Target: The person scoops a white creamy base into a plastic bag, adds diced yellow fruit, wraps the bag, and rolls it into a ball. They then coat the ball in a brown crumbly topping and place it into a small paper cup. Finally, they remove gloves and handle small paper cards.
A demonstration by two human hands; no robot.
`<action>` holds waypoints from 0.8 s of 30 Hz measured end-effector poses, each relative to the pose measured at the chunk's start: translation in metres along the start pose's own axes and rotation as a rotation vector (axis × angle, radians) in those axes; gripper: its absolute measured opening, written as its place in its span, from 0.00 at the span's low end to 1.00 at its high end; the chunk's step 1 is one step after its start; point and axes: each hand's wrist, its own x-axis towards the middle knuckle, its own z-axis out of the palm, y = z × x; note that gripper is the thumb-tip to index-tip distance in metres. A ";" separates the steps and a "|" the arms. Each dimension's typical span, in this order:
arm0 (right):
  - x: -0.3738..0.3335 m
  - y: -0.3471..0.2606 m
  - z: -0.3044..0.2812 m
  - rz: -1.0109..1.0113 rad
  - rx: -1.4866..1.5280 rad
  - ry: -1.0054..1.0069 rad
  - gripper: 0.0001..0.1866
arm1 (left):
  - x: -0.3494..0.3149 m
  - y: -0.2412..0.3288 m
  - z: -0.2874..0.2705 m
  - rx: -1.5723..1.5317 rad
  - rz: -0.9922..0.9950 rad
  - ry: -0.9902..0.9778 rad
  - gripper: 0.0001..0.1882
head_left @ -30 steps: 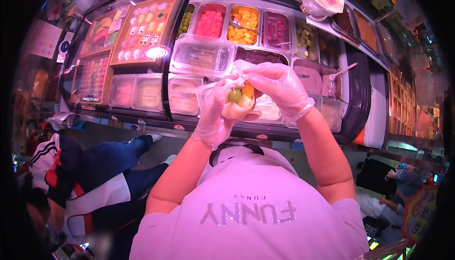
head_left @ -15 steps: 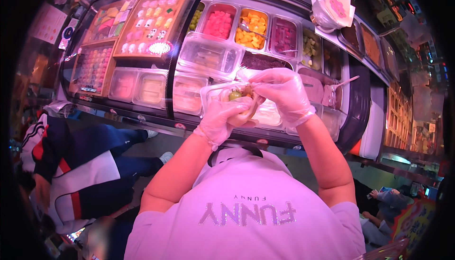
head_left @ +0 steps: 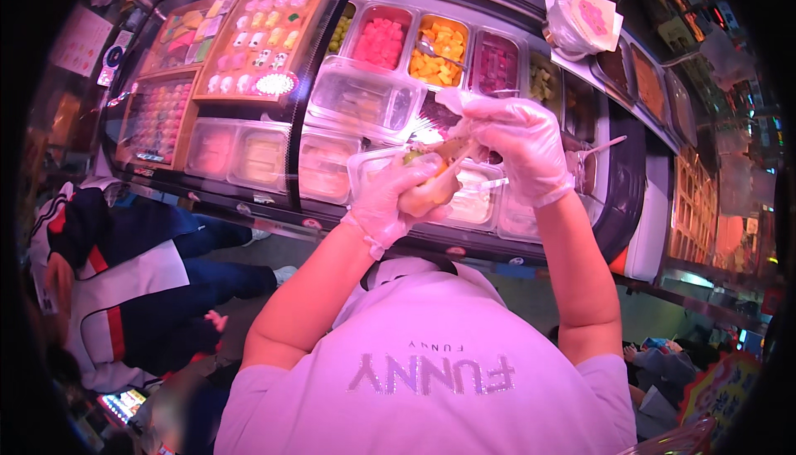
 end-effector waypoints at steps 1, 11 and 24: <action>0.002 -0.003 -0.001 0.032 0.047 0.013 0.13 | 0.003 0.001 -0.003 -0.032 -0.026 -0.010 0.25; 0.010 -0.030 0.007 -0.485 -0.351 -0.078 0.15 | -0.003 0.019 0.008 -0.136 -0.045 -0.101 0.29; -0.077 0.046 0.041 -1.304 -1.661 -0.040 0.23 | -0.016 0.018 0.022 -0.060 0.191 -0.178 0.21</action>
